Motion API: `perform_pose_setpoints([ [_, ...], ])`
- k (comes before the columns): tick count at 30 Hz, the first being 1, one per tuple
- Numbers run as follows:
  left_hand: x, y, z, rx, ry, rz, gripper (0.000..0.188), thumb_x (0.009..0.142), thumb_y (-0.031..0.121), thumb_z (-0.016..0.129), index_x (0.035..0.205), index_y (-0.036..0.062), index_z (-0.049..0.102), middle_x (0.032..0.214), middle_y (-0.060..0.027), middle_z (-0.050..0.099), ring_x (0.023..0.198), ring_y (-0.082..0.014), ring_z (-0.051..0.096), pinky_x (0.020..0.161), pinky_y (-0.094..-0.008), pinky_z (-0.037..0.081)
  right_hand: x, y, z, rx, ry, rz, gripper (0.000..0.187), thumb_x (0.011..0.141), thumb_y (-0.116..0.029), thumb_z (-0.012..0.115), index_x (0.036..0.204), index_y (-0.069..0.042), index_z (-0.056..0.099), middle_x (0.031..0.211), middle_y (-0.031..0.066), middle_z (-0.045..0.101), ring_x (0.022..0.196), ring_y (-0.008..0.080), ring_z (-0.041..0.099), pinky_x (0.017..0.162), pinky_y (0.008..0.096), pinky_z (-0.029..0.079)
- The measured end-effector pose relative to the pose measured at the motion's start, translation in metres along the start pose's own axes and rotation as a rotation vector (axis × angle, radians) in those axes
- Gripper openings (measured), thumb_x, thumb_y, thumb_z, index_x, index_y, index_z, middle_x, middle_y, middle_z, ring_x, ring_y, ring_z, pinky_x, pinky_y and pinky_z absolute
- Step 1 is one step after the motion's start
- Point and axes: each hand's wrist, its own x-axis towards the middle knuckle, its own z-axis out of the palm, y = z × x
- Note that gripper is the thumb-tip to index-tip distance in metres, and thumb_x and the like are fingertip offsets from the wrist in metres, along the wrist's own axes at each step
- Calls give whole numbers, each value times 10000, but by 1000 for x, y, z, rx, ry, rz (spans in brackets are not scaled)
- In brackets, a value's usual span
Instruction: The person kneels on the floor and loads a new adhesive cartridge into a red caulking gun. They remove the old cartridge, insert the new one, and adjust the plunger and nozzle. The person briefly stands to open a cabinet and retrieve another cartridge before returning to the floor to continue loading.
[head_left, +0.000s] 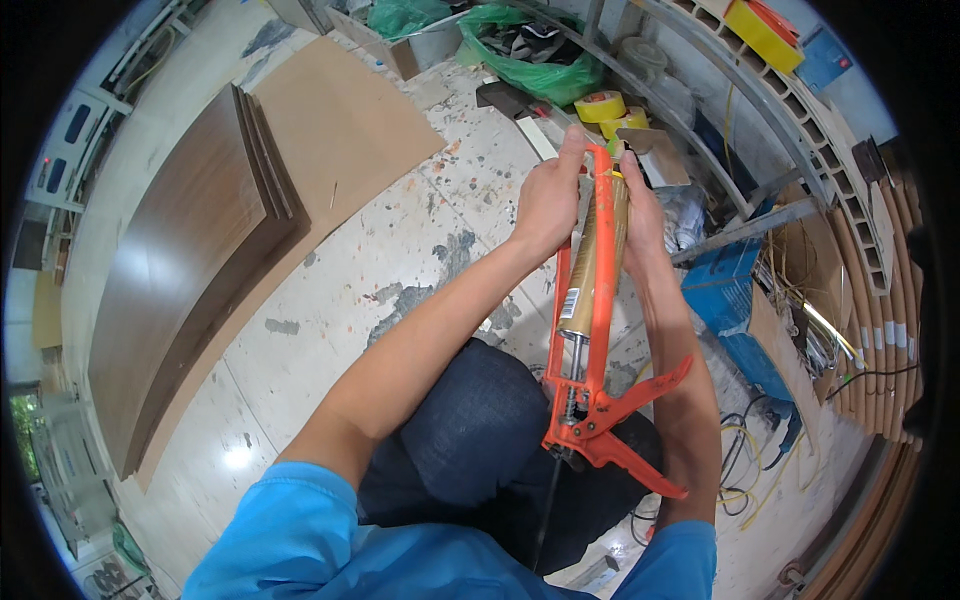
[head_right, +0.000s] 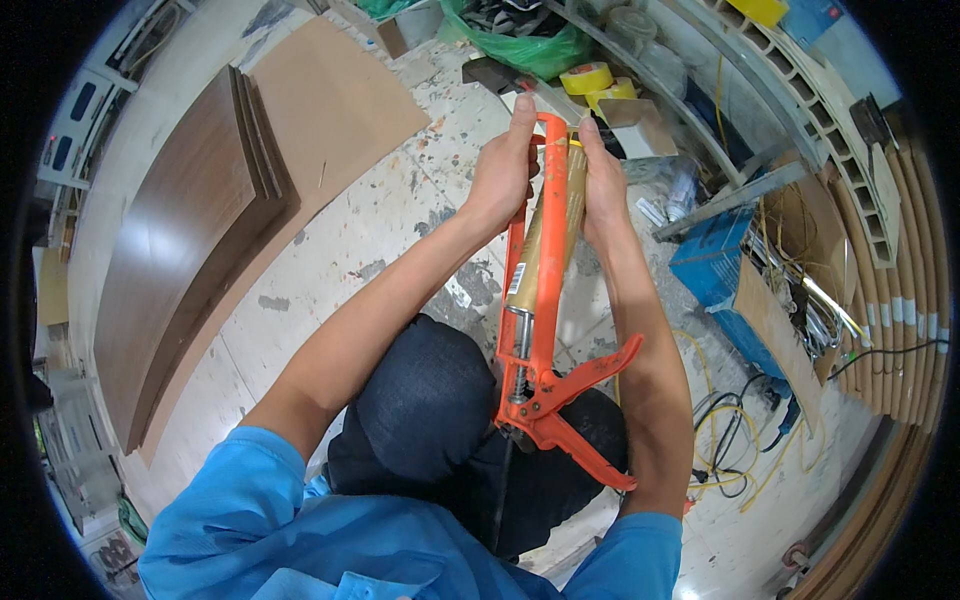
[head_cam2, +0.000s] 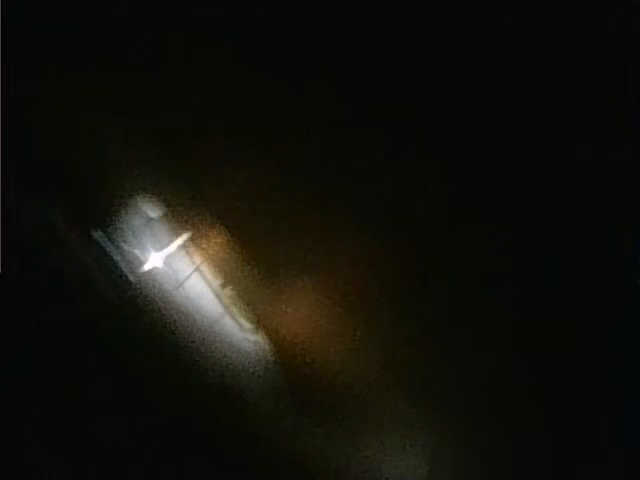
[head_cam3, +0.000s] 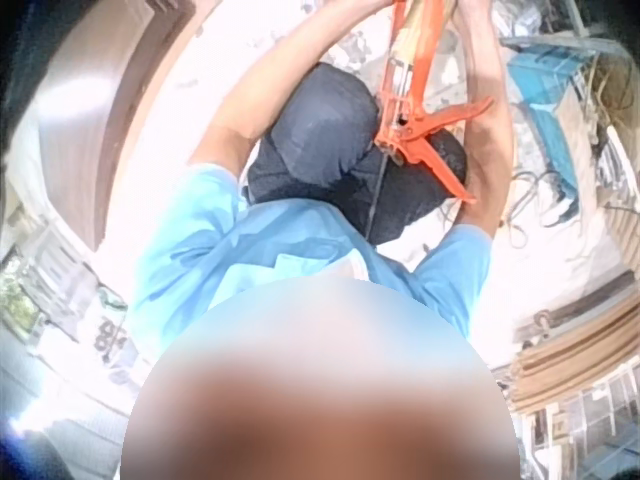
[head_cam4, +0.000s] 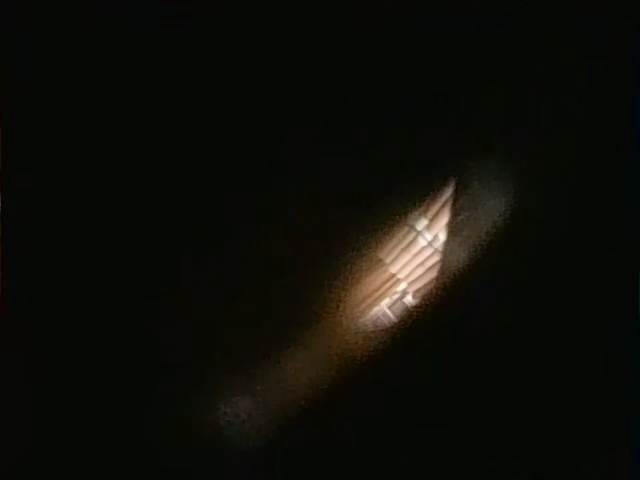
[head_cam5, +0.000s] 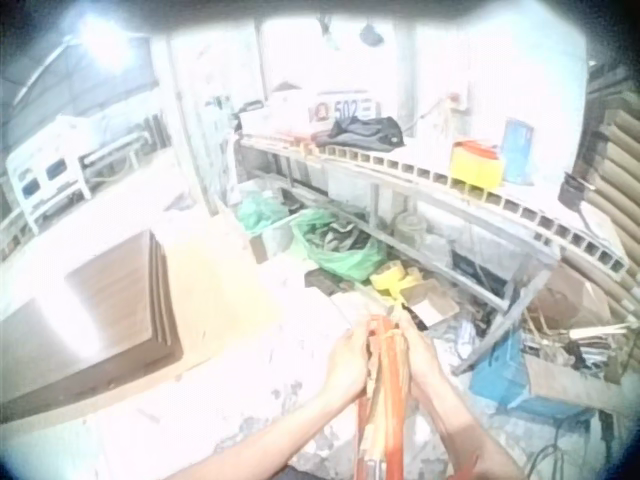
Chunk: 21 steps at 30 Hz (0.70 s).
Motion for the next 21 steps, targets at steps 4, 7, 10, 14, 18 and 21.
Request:
perform_pose_setpoints([
  [4,-4,2,-4,-81,-19,-57,927,984,801,296,793,-40,636,679,-116,570,624,-249,563,631,-415,461,-5,-4,2,-54,-65,-69,476,1075,-472,517,1059,-34,702,875,45,701,729,126,657,676,284,545],
  [7,-6,3,-4,-107,-34,-9,907,982,801,310,779,-23,629,654,-73,529,567,-193,513,560,-388,426,-8,-6,2,-73,-78,-65,474,1074,-474,520,1079,-33,695,897,38,701,741,118,656,673,281,542],
  [10,-6,4,-4,-125,-38,-21,913,979,806,311,779,-25,633,650,-68,523,575,-186,510,563,-386,426,-8,-3,2,-60,-57,-72,489,1061,-504,539,1112,-40,684,901,16,685,737,97,640,648,271,534],
  [14,-5,1,-5,-118,-33,7,937,975,816,289,781,-34,634,660,-100,556,615,-223,543,614,-413,441,-5,1,3,-59,-58,-65,471,1065,-483,536,1072,-38,689,911,36,700,755,109,651,688,281,539],
  [18,-3,-1,-7,-55,18,-8,961,975,820,264,786,-46,637,676,-140,590,662,-271,573,682,-447,455,-5,0,2,-99,-20,-102,463,1064,-475,540,1026,-37,685,880,34,690,741,118,648,677,292,534],
  [21,0,-1,-13,-84,53,13,911,978,811,290,777,4,659,673,-73,565,582,-196,493,580,-378,415,-9,-4,-3,-86,28,-79,460,1063,-473,551,1135,-34,671,967,31,681,834,107,643,743,280,525],
])
